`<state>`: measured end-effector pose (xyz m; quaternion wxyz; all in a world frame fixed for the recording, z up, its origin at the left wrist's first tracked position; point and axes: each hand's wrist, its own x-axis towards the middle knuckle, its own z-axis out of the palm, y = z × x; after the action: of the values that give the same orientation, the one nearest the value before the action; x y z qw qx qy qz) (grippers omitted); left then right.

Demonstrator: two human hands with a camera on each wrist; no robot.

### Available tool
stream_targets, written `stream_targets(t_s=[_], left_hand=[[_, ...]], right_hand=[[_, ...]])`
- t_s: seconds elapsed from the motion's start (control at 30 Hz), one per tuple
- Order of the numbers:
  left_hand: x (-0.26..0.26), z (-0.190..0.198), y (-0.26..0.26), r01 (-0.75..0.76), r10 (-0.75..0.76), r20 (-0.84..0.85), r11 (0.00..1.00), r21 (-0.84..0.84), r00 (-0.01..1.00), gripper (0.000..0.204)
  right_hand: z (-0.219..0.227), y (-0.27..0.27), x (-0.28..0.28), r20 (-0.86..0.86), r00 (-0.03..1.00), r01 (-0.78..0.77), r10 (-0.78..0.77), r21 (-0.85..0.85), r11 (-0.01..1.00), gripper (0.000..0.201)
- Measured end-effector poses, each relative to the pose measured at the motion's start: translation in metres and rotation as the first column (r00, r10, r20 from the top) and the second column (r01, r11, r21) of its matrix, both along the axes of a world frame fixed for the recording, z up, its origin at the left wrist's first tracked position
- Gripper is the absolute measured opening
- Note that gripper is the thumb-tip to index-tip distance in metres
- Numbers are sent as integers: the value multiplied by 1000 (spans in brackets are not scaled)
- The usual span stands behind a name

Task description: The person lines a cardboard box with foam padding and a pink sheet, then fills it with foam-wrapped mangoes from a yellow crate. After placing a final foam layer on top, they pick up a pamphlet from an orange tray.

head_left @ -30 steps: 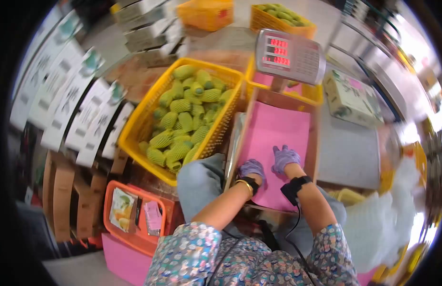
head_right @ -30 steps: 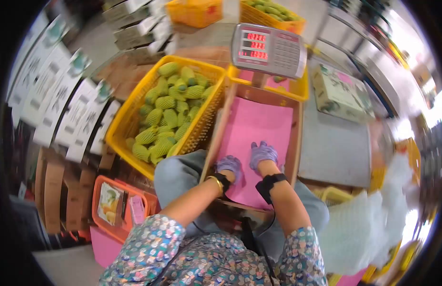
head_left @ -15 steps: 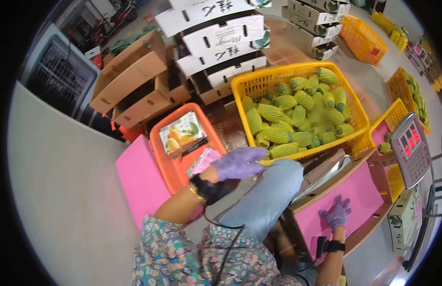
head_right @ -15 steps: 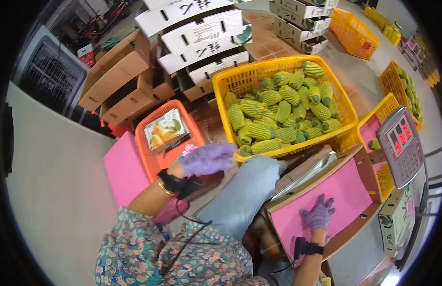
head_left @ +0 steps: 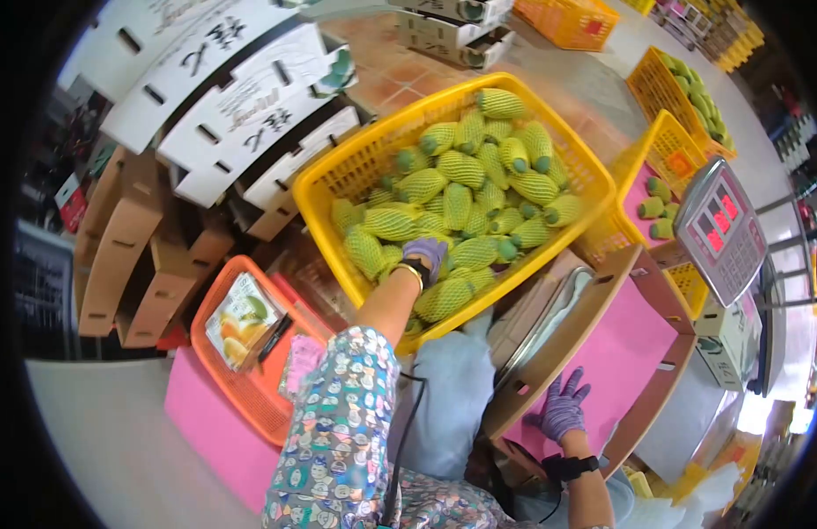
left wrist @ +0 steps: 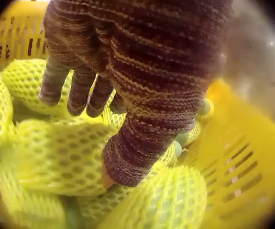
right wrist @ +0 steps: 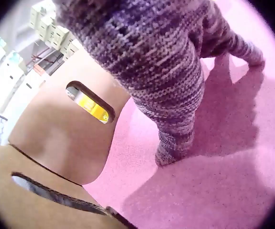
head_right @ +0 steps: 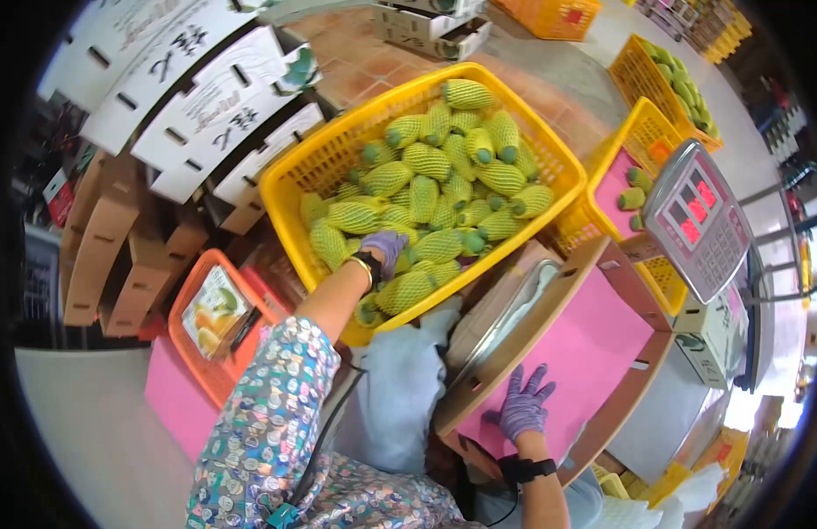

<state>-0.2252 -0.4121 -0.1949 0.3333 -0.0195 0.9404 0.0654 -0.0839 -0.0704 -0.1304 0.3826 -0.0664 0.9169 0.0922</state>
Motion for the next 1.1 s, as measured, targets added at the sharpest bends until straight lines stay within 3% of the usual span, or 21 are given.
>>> stream_targets(t_s=[0.07,0.1,0.23,0.33,0.43,0.5,0.53,0.6,0.63,0.7,0.73,0.8,0.83,0.87,0.9,0.93,0.97,1.0,1.03,1.07,1.1], left_hand=[[-11,-40,16,-85,86,16,996,-26,996,76],[-13,-50,21,-145,145,34,989,-9,989,71],[-16,-17,22,-107,116,128,991,-78,985,73],[-12,4,4,-237,240,91,971,-39,966,86],[7,54,-23,-372,391,-69,907,198,918,88],[18,69,-42,-228,498,-200,669,707,844,83],[26,84,-41,-225,496,-207,675,703,843,83],[50,125,-25,10,578,-120,191,982,807,74],[63,147,-12,14,574,-124,192,981,809,74],[90,188,25,75,554,30,-167,983,832,66],[102,200,42,47,544,85,-224,973,835,62],[123,200,80,112,661,-67,-27,993,748,60],[138,207,93,62,614,86,-217,974,785,59],[148,198,100,75,687,-2,-77,994,727,64],[157,195,99,87,686,-196,191,978,701,72],[173,208,99,-35,633,63,-56,998,771,74],[182,188,106,181,715,-261,188,965,648,77],[186,193,108,385,623,-625,492,781,470,75],[196,194,118,245,665,-153,-48,968,731,68],[207,193,129,-32,405,306,-557,830,862,61],[209,192,131,-66,412,291,-478,876,864,57]], right_hand=[[7,-6,-2,9,1000,-27,27,-42,999,111],[24,-15,-7,78,991,113,-110,-29,993,110],[28,-14,-9,120,980,165,-156,-67,984,108],[33,-16,-10,151,977,162,-153,-56,985,109],[36,-11,-6,-1,1000,-2,2,-36,999,95],[46,5,-27,84,996,22,-11,-132,991,84],[52,7,-40,158,987,45,-11,-217,975,74],[83,0,-42,-298,934,23,-197,-502,865,58],[108,-15,-41,-358,894,-47,-270,-673,738,60],[147,-56,-27,-407,842,-220,-354,-858,464,64],[158,-73,-18,-413,840,-297,-352,-893,338,66],[167,-96,-2,-412,861,-299,-299,-885,357,71],[155,-100,9,-157,890,-107,-427,-985,139,74],[166,-99,19,152,871,160,-467,-987,-21,75],[163,-86,23,216,874,217,-435,-975,-47,74],[164,-75,27,466,813,412,-350,-884,-220,76],[156,-64,35,594,760,520,-264,-799,-302,79],[141,-54,42,569,792,480,-219,-804,-351,76],[138,-49,50,638,755,552,-154,-744,-376,74],[136,-44,57,684,720,609,-120,-705,-363,72],[133,-40,62,693,713,634,-109,-703,-322,71]])
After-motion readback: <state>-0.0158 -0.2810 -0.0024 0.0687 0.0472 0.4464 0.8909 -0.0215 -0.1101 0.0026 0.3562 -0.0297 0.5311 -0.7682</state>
